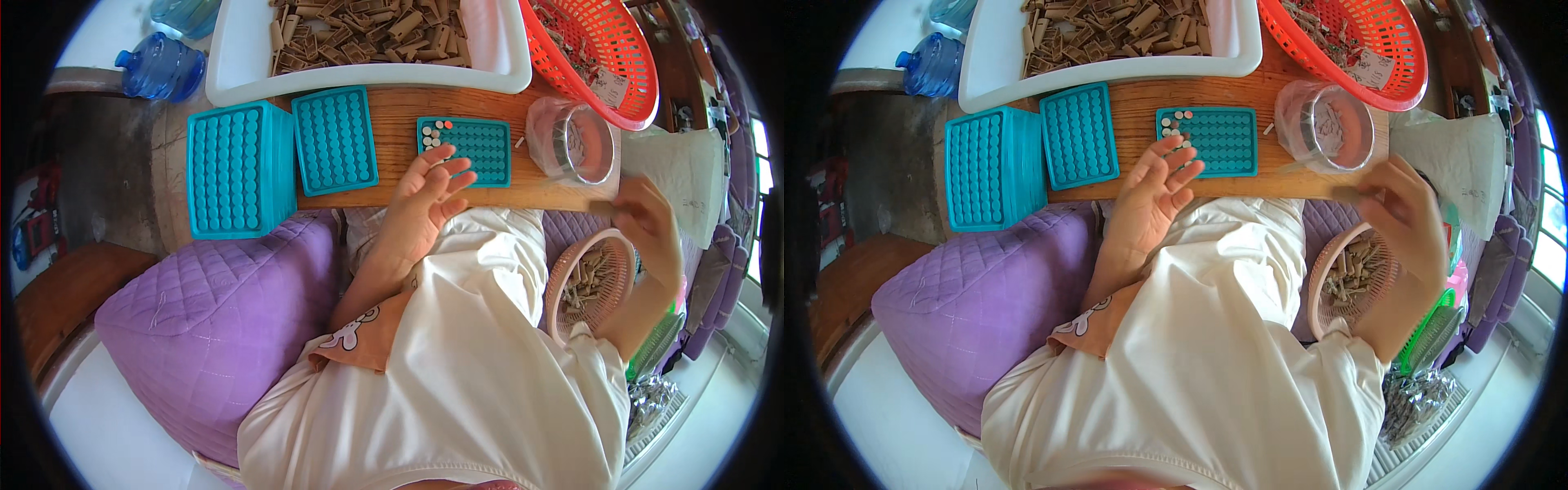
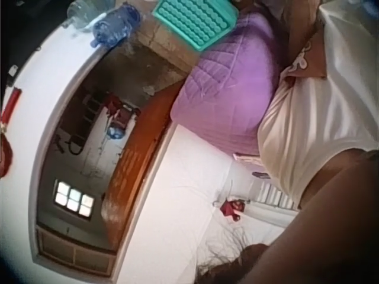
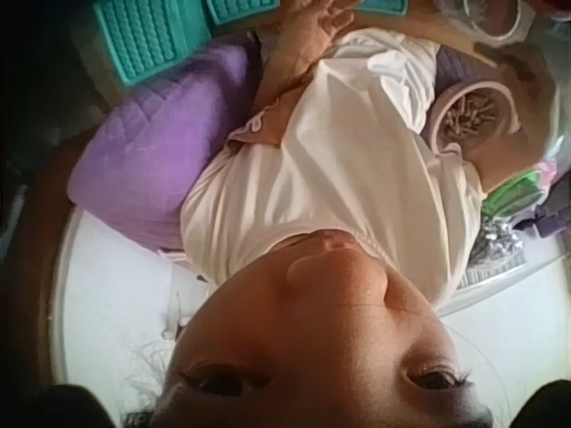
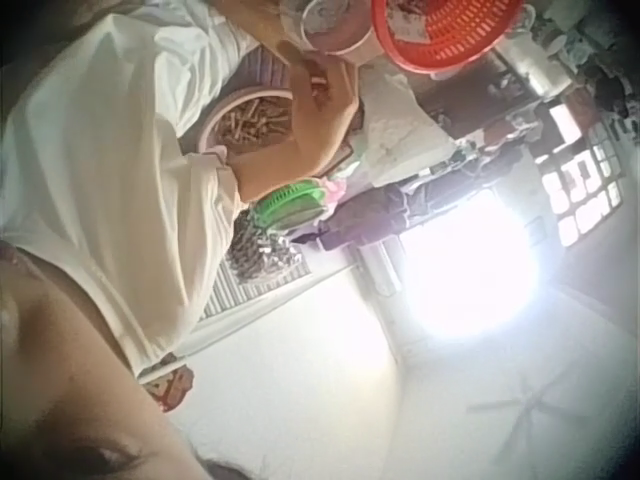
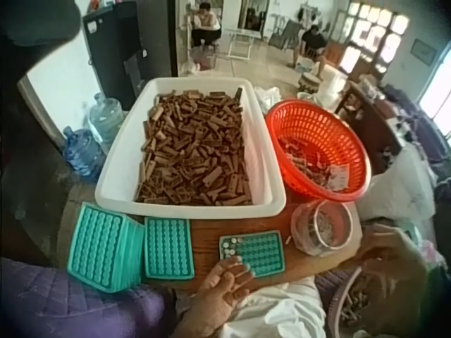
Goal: The person assembles small components by hand, inserting white discs and magnetic sensor parts into brown rectangular housings.
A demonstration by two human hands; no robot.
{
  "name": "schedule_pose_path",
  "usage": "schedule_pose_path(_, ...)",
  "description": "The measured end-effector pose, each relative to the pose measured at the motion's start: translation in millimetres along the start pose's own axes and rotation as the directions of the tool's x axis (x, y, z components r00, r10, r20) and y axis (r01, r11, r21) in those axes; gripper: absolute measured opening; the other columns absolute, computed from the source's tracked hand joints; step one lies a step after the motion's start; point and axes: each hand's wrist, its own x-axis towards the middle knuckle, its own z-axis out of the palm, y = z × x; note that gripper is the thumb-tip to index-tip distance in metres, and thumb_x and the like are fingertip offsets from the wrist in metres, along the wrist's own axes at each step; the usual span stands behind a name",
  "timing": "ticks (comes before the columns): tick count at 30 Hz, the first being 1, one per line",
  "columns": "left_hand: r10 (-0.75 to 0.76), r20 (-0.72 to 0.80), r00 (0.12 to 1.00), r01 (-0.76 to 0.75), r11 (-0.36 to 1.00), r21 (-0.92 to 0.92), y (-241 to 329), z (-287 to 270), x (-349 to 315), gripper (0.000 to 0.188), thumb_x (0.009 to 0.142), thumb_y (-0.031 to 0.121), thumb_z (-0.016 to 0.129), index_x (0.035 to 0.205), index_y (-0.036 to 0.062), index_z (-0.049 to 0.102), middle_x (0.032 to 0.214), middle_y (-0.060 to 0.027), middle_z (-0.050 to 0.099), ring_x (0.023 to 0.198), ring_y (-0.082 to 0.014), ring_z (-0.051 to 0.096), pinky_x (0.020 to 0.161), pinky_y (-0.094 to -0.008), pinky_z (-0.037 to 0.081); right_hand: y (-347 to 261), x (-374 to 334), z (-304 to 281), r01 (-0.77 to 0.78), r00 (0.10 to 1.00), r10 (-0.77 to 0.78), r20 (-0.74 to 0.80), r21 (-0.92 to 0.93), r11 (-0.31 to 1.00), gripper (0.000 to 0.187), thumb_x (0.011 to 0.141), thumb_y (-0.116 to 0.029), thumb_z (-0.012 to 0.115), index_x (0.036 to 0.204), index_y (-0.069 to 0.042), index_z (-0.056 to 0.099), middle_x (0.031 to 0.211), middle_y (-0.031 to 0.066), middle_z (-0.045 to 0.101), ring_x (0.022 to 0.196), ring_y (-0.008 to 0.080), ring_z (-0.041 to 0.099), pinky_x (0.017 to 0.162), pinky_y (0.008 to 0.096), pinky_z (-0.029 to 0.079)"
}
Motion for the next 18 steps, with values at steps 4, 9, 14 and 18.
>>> schedule_pose_path(4,0.054,-0.037,0.998,-0.054,0.999,0.002,5.3,-7.1,2.4,0.026,0.083,0.019,0.051,0.107,0.0113,0.046,0.099,-0.0015,0.051,0.089,-0.0108,0.050,0.068,-0.0208,0.042,28.1,-45.9,-36.2,-0.220,0.964,0.259,0.062,-0.364,0.905,0.025,0.063,-0.001,0.053,0.087,0.001,0.055,0.075,0.0072,0.051,0.064,0.0149,0.052,0.057,0.0248,0.041)
schedule_pose_path(9,-0.007,-0.066,0.998,0.006,1.000,-0.012,-3.6,-9.7,4.0,0.018,0.082,0.016,0.051,0.099,0.0122,0.050,0.093,0.0008,0.053,0.082,-0.0082,0.049,0.067,-0.0215,0.040,5.9,-8.5,-20.7,-0.128,0.987,0.156,0.046,-0.375,0.918,0.029,0.065,0.000,0.053,0.093,-0.001,0.055,0.075,0.0126,0.054,0.064,0.0202,0.054,0.058,0.0295,0.042)
schedule_pose_path(14,0.003,-0.088,0.996,-0.010,0.997,-0.076,-3.2,-13.2,5.0,0.015,0.082,0.012,0.049,0.097,0.0101,0.050,0.085,0.0019,0.054,0.076,-0.0076,0.052,0.061,-0.0202,0.041,-46.6,131.0,37.6,0.511,0.858,-0.487,0.162,-0.366,0.778,0.017,0.073,-0.012,0.051,0.084,0.000,0.055,0.074,0.0131,0.054,0.072,0.0307,0.052,0.066,0.0371,0.041)
schedule_pose_path(18,-0.031,-0.109,0.994,0.021,0.996,-0.091,-3.5,-7.7,6.9,0.012,0.081,0.012,0.050,0.094,0.0107,0.051,0.081,0.0027,0.053,0.073,-0.0067,0.050,0.060,-0.0200,0.040,-67.0,249.7,95.8,0.723,0.589,-0.788,0.179,-0.553,0.415,0.018,0.078,-0.014,0.048,0.089,-0.004,0.060,0.095,0.0105,0.057,0.093,0.0243,0.052,0.081,0.0328,0.042)
